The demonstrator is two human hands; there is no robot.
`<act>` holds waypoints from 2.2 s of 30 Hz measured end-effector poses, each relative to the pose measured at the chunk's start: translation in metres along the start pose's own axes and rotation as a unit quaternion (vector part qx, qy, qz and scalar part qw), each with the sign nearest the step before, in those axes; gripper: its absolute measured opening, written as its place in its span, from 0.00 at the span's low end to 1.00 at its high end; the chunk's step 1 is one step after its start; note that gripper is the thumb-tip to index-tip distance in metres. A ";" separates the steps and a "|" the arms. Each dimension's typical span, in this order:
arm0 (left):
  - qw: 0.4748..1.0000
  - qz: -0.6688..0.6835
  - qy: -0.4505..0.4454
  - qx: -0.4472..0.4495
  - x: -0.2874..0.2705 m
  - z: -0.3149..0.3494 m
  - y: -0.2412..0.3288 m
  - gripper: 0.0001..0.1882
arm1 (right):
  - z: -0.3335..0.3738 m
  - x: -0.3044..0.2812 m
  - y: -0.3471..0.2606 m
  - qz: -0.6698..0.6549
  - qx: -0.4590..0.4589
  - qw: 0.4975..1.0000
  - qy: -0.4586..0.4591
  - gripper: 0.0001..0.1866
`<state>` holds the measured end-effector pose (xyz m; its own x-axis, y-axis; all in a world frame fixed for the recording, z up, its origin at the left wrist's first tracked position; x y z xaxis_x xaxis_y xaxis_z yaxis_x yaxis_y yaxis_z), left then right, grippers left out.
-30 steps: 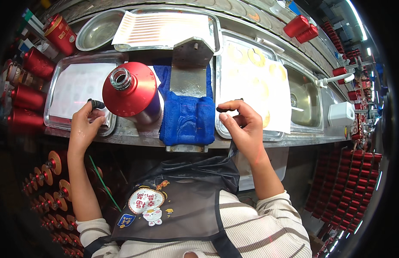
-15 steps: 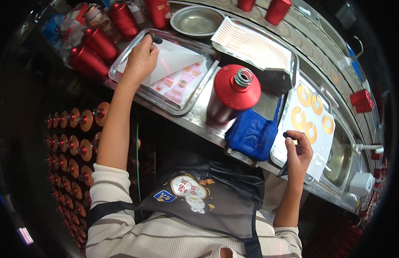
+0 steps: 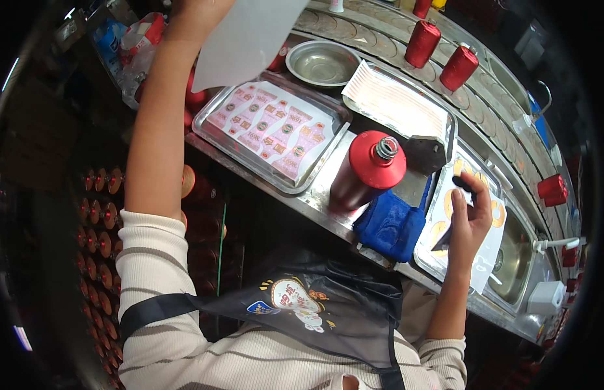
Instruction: The person applies gold circular labels to the necks of red cylindrical bottles. They pick up each label, align it around the bottle neck, and smooth it into place. The person also wipes the bottle surface with a blue cloth before labeling.
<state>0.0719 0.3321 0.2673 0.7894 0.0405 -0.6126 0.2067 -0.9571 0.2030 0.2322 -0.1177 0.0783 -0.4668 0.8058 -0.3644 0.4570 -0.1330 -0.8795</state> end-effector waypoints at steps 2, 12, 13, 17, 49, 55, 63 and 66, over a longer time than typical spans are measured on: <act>0.991 0.126 -0.012 0.036 -0.015 -0.011 0.079 0.06 | -0.017 0.018 -0.026 -0.037 -0.045 0.998 -0.036 0.24; 0.881 0.296 -0.227 0.291 0.086 0.075 0.354 0.16 | -0.048 0.042 -0.063 -0.209 -0.197 0.950 0.119 0.26; 0.857 0.327 -0.243 0.316 0.086 0.084 0.364 0.20 | -0.030 0.017 -0.046 -0.222 -0.174 0.947 0.153 0.22; 0.848 0.364 -0.236 0.306 0.084 0.099 0.345 0.30 | 0.092 -0.117 0.031 -0.284 0.103 0.907 0.293 0.12; 0.814 0.477 -0.289 -0.164 0.155 0.239 0.160 0.51 | 0.043 -0.255 0.184 0.427 0.262 0.844 0.192 0.26; 0.801 0.485 -0.300 -0.183 0.154 0.234 0.170 0.53 | 0.013 -0.296 0.267 0.281 0.373 0.880 0.090 0.18; 0.762 0.593 -0.195 -0.172 0.158 0.195 0.123 0.42 | 0.018 -0.308 0.278 0.434 0.306 0.831 0.167 0.26; 0.817 0.507 -0.181 -0.205 0.164 0.168 0.091 0.22 | 0.007 -0.300 0.282 0.396 0.384 0.827 0.110 0.25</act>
<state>0.1230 0.2032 0.0567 0.4668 -0.8730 -0.1412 -0.2128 -0.2658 0.9402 0.4958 -0.4014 -0.0623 -0.0649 0.3642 -0.9291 -0.1021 -0.9286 -0.3569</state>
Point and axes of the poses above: each hand's wrist, its own z-axis away from the middle knuckle, its own x-axis out of the palm, y = z × x, the point moved 7 cm from there along -z, towards the middle knuckle, and after that the axes turned 14 degrees about -y, right-handed, at the moved point
